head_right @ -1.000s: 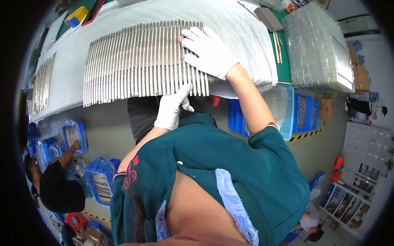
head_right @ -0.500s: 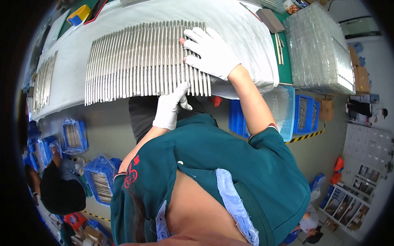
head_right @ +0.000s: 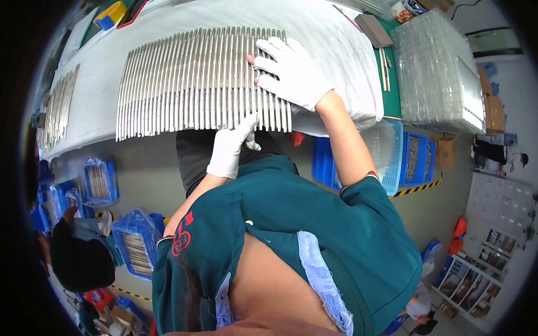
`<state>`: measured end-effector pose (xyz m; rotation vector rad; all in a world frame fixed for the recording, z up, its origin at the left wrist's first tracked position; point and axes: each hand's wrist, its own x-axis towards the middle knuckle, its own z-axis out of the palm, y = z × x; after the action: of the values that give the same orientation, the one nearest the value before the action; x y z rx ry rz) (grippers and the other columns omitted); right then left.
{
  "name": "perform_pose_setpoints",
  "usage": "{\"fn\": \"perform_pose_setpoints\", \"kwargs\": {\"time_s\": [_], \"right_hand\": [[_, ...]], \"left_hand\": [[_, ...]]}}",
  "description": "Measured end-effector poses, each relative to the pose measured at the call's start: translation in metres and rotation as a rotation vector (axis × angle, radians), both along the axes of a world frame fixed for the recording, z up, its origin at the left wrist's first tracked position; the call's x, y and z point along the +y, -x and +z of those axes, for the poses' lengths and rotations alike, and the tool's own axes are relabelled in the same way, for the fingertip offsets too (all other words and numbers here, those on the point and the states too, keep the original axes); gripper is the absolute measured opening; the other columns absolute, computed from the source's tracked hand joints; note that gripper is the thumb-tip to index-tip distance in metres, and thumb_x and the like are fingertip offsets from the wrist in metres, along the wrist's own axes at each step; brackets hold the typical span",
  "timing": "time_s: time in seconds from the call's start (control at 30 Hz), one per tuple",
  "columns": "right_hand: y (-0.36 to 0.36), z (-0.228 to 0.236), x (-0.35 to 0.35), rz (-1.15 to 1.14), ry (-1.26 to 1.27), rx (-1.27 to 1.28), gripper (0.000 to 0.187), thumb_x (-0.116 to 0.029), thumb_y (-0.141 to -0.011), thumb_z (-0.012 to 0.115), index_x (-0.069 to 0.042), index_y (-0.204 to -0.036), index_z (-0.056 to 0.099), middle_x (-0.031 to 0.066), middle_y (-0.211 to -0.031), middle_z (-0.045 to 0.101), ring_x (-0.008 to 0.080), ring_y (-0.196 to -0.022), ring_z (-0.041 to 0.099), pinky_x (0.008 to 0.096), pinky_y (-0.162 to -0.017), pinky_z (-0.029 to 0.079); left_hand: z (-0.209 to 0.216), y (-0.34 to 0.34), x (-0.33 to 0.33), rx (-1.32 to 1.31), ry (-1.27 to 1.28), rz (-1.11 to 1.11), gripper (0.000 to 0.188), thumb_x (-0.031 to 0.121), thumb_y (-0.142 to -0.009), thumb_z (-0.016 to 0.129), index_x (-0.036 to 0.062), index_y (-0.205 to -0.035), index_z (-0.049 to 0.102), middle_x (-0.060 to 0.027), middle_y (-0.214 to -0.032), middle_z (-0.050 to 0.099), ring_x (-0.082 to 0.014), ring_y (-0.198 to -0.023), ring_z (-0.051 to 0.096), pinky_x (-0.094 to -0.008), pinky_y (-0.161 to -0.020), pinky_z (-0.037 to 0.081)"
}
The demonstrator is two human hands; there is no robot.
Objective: The worker is aligning and organizing a set of long metal rods on a padded workbench.
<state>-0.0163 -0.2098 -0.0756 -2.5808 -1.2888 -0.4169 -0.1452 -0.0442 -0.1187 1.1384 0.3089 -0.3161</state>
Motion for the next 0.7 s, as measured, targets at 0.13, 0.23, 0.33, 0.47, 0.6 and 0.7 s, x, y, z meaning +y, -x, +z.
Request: {"fn": "perform_pose_setpoints", "kwargs": {"time_s": [0.13, 0.23, 0.33, 0.47, 0.6, 0.7], "right_hand": [[-0.001, -0.001, 0.000, 0.016, 0.031, -0.063, 0.041, -0.033, -0.085, 0.052, -0.014, -0.121, 0.056, 0.0167, -0.129, 0.047, 0.0317, -0.119, 0.042, 0.0404, -0.100, 0.031], [0.001, 0.001, -0.001, -0.011, 0.038, 0.048, 0.038, -0.032, -0.087, 0.050, -0.019, -0.122, 0.057, 0.0144, -0.136, 0.041, 0.0366, -0.123, 0.038, 0.0415, -0.106, 0.027], [0.002, 0.003, 0.000, -0.039, 0.034, 0.091, 0.036, -0.032, -0.087, 0.051, -0.021, -0.121, 0.058, 0.0144, -0.136, 0.041, 0.0369, -0.125, 0.037, 0.0422, -0.105, 0.028], [0.003, 0.005, 0.002, -0.064, 0.047, 0.071, 0.035, -0.033, -0.087, 0.051, -0.022, -0.119, 0.060, 0.0111, -0.135, 0.045, 0.0329, -0.124, 0.040, 0.0402, -0.104, 0.031], [0.003, 0.004, 0.001, -0.101, 0.084, 0.048, 0.035, -0.034, -0.087, 0.051, -0.024, -0.119, 0.060, 0.0078, -0.134, 0.046, 0.0290, -0.123, 0.042, 0.0383, -0.102, 0.033], [0.003, 0.005, 0.001, -0.102, 0.095, 0.058, 0.035, -0.034, -0.088, 0.051, -0.025, -0.120, 0.059, 0.0079, -0.135, 0.045, 0.0293, -0.124, 0.041, 0.0385, -0.103, 0.033]], "left_hand": [[-0.013, 0.000, 0.002, -0.307, -0.178, -0.024, 0.025, 0.023, -0.086, 0.063, -0.0013, -0.092, 0.066, -0.0020, -0.065, 0.053, -0.0073, -0.055, 0.051, -0.0231, -0.052, 0.046], [0.002, 0.000, 0.002, -0.042, -0.043, -0.038, 0.025, 0.021, -0.087, 0.061, -0.0012, -0.096, 0.065, -0.0024, -0.065, 0.053, -0.0070, -0.055, 0.051, -0.0228, -0.051, 0.045], [0.004, -0.002, 0.005, 0.036, -0.044, 0.023, 0.026, 0.021, -0.087, 0.061, -0.0017, -0.100, 0.064, -0.0024, -0.065, 0.053, -0.0068, -0.054, 0.050, -0.0229, -0.050, 0.045], [0.001, -0.001, 0.003, 0.032, 0.101, 0.075, 0.020, 0.018, -0.085, 0.063, -0.0005, -0.092, 0.062, -0.0007, -0.062, 0.050, -0.0078, -0.050, 0.046, -0.0250, -0.049, 0.045], [0.011, -0.001, 0.001, 0.141, 0.182, 0.083, 0.013, 0.014, -0.083, 0.065, 0.0025, -0.087, 0.061, 0.0013, -0.063, 0.049, -0.0076, -0.049, 0.043, -0.0268, -0.048, 0.045], [0.012, -0.001, 0.001, 0.159, 0.219, 0.089, 0.014, 0.012, -0.082, 0.065, 0.0020, -0.091, 0.061, 0.0015, -0.066, 0.051, -0.0066, -0.050, 0.042, -0.0261, -0.050, 0.044]]}}
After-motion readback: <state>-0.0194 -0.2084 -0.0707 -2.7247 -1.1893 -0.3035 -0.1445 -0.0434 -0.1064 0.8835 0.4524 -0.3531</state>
